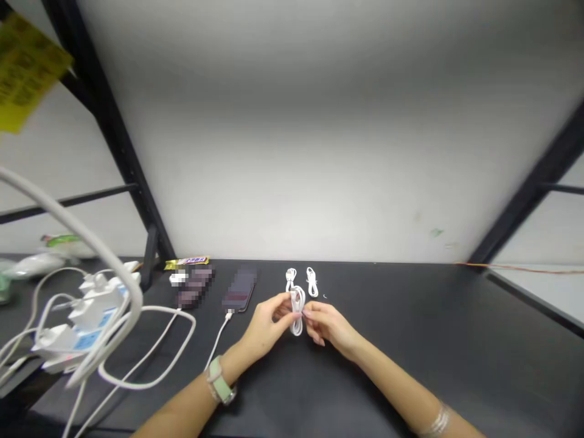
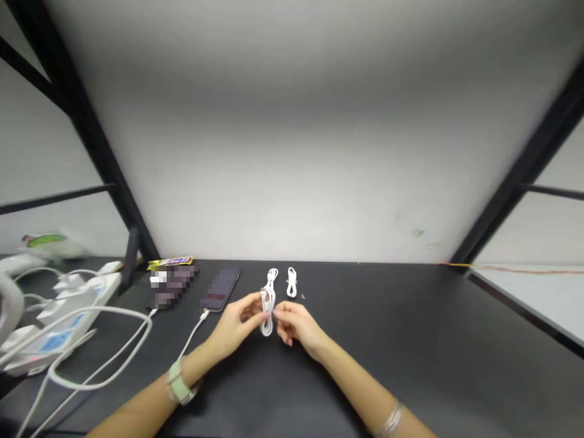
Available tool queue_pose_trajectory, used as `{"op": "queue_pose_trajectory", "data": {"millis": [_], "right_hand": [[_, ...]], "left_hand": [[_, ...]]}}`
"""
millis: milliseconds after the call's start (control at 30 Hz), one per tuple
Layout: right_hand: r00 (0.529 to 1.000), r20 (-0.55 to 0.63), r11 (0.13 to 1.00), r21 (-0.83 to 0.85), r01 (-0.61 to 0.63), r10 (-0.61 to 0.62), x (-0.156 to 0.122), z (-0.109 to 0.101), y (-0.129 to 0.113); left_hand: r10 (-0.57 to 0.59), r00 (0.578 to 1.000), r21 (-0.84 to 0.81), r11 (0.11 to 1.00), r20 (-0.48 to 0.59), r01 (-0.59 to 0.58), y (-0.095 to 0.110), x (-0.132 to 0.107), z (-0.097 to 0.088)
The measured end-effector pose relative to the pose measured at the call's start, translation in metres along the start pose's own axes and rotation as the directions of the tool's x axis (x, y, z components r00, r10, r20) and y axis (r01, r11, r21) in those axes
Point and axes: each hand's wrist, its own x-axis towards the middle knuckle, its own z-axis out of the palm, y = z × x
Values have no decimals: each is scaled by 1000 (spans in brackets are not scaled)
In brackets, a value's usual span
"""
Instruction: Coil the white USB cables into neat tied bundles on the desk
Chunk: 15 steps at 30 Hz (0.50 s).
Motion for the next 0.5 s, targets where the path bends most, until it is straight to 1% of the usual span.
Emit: {"op": "queue_pose_trajectory", "data": {"millis": [100,200,267,333,400,433,500], "right_hand": [[1000,-24,999,32,16,-15,-2,0,-6],[998,-47,998,-34,43,-45,-1,-1,-8],[994,-88,991,-122,50,-61,0,-4,-5],[983,-151,965,-255,65,-106,3,-9,-1],[957,-202,893,-438,102,-208,5,-15,3],[936,-216,831,-542,122,-278,5,-18,5],[890,-219,669,-734,120,-399,5,-23,5]], "left_hand": [[-64,998,-114,991,12,65,-3,3,-1],[-149,989,-219,964,12,148,-11,8,-2],[-195,980,-240,954,-41,179,-18,12,-5],[-226,966,-222,956,-126,194,-25,15,-9],[-229,950,-170,966,-211,195,-30,17,-15],[-219,945,-134,972,-244,191,-33,18,-18],[-183,943,-39,983,-279,179,-37,19,-23]]}}
